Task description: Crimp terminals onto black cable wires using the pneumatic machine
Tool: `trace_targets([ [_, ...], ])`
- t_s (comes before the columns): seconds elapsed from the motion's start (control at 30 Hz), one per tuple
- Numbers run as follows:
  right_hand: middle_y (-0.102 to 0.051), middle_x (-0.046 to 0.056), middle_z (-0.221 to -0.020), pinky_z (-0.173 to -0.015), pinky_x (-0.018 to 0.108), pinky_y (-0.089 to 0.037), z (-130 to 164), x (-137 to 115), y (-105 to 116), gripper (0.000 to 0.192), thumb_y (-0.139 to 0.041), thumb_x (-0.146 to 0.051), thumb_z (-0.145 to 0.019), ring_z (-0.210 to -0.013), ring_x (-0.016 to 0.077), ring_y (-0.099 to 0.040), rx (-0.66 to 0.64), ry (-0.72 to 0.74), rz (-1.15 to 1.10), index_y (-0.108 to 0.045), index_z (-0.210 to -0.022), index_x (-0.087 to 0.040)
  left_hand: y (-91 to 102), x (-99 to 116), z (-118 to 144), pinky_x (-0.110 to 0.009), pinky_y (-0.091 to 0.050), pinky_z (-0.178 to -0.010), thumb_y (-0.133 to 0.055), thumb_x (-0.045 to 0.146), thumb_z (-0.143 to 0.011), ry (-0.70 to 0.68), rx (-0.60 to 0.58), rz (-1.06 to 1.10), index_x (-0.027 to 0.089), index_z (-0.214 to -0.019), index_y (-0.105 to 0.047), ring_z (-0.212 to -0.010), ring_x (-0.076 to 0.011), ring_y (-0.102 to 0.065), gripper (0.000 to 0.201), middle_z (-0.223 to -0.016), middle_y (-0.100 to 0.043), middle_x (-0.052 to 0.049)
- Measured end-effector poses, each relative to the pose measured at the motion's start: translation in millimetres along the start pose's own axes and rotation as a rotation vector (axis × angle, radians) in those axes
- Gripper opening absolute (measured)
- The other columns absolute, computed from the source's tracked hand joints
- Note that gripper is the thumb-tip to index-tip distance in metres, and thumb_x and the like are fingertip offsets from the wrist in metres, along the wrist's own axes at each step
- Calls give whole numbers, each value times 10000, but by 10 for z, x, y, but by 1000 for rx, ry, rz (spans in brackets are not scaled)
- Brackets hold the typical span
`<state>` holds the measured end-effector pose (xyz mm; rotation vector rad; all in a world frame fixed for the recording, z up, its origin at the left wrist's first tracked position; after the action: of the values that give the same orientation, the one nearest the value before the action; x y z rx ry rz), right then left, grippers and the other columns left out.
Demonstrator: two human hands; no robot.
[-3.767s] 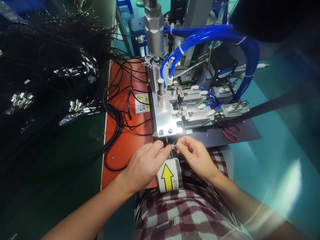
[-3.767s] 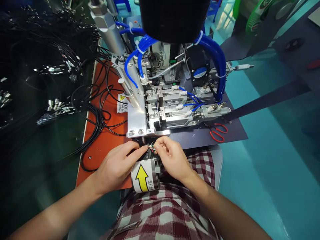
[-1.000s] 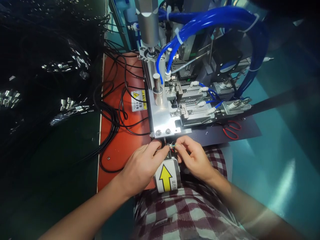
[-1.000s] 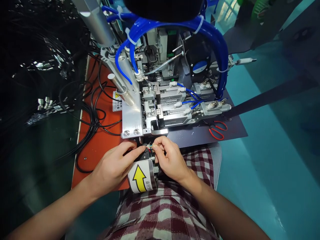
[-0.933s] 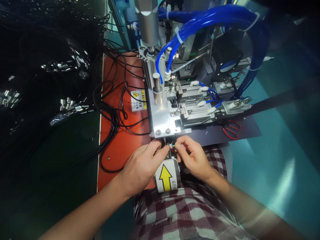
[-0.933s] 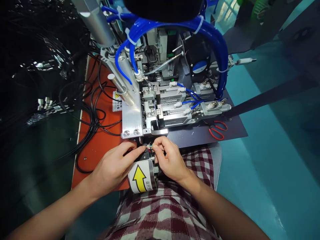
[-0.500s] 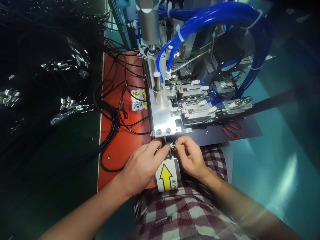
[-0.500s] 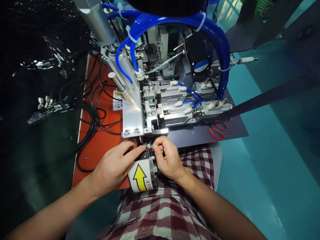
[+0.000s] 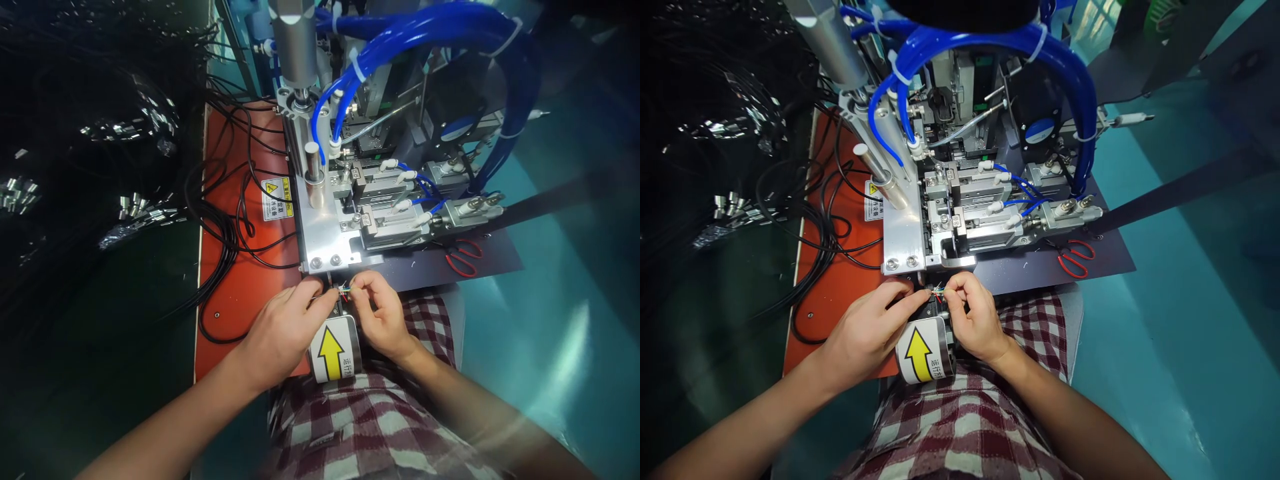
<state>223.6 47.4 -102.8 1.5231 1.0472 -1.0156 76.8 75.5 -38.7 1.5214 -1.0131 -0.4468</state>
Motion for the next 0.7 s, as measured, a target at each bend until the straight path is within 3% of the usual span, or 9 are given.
trace_targets([
  [0.23,-506,-14,-714,-554,262,-412,0,-21,13,65,-453,-198,-915,-572,127,-492,-24,-70,-11,-484,-858,-210,-10,1,10,-277,-530,-558,-359,118,-931,-1,2,12,64,-1099,-605,-685,-180,-590,303,-836,-586,-106],
  [0.57,-449,-56,-578,-398,226,-370,27,-54,0,152,-471,-319,-913,-426,107,-464,-99,-435,-136,-468,-794,-224,-11,4,21,-264,-534,-583,-311,129,-949,-19,23,-4,87,-1099,-589,-705,-160,-586,318,-835,-585,-95],
  [0.7,-492,-43,-624,-418,221,-388,32,-42,33,159,-506,-347,-901,-457,102,-486,-118,-480,-173,-513,-818,-212,-8,9,15,-282,-549,-609,-321,127,-948,-23,12,21,73,-1104,-588,-732,-175,-597,314,-853,-590,-106],
])
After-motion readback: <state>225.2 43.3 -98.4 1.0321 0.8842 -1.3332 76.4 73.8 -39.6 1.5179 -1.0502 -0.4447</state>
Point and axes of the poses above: each hand's wrist, its own z-axis away from the middle knuckle, its own y-axis out of the back of the hand, x = y × z, the point moved 4 cm from there along -z, towards the middle knuckle
